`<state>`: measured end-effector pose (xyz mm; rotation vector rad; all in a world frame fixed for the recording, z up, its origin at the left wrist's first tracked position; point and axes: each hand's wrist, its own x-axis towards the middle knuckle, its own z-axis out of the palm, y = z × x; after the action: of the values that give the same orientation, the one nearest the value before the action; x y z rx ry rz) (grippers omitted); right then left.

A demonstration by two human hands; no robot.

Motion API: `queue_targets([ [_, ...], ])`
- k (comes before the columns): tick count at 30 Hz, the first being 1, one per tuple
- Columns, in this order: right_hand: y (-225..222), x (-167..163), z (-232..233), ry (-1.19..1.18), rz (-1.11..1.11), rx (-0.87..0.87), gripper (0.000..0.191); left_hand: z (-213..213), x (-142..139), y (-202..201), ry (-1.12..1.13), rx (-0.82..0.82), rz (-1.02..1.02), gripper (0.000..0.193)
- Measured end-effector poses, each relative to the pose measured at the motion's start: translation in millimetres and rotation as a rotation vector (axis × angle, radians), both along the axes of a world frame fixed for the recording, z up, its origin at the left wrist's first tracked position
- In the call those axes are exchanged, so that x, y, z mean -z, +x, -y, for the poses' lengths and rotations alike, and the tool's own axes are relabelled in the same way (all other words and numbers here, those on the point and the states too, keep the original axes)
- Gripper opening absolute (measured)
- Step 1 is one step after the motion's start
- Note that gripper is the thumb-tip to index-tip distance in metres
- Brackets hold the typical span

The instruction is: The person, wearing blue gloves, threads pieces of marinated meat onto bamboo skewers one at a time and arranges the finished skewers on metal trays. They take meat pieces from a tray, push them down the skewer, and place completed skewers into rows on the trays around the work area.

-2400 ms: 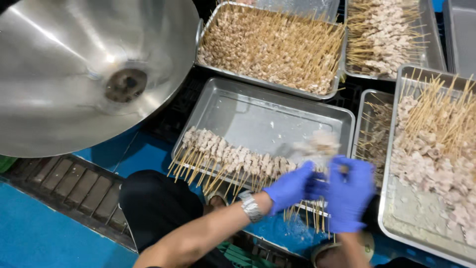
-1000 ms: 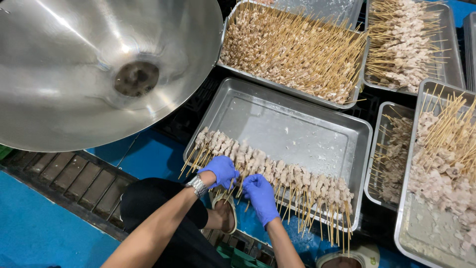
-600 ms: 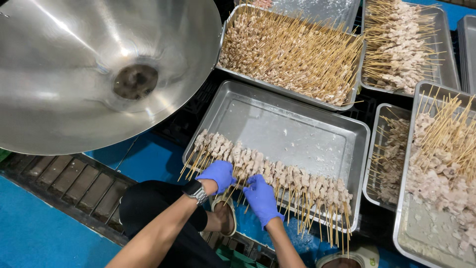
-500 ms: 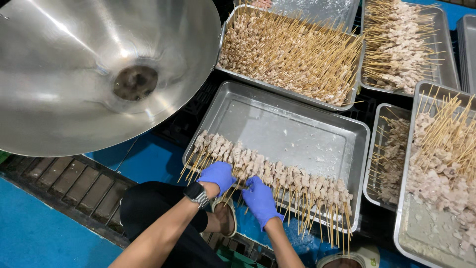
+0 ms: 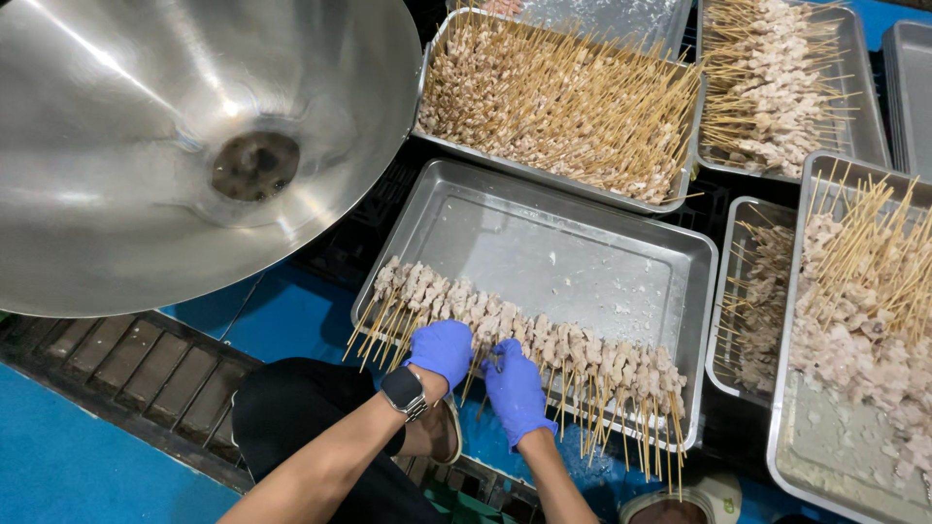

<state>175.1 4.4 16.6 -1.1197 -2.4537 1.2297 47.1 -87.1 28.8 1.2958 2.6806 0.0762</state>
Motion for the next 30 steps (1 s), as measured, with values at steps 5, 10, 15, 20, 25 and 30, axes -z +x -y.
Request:
queue_targets([
  [5, 1, 9, 5, -0.049, -0.075, 0.025, 0.032, 5, -20, 4, -0.067, -0.023, 0.243, 0.019],
  [10, 0, 5, 6, -0.133, -0.189, -0.041, 0.03, 6, -53, 6, -0.095, -0.047, 0.291, 0.036],
  [15, 5, -16, 3, -0.015, -0.05, -0.008, 0.042, 1, -35, -37, 0.264, -0.076, 0.063, 0.03],
  [20, -2, -27, 4, 0.044, 0.011, -0.068, 0.046, -35, 21, -86, 0.498, 0.15, -0.06, 0.028],
  [25, 15, -62, 5, 0.143, -0.15, -0.146, 0.04, -30, 36, -88, 0.091, 0.158, 0.062, 0.029],
  [30, 62, -132, -42, -0.026, -0.155, -0.174, 0.041, -13, 16, -82, 0.171, 0.157, 0.139, 0.047],
])
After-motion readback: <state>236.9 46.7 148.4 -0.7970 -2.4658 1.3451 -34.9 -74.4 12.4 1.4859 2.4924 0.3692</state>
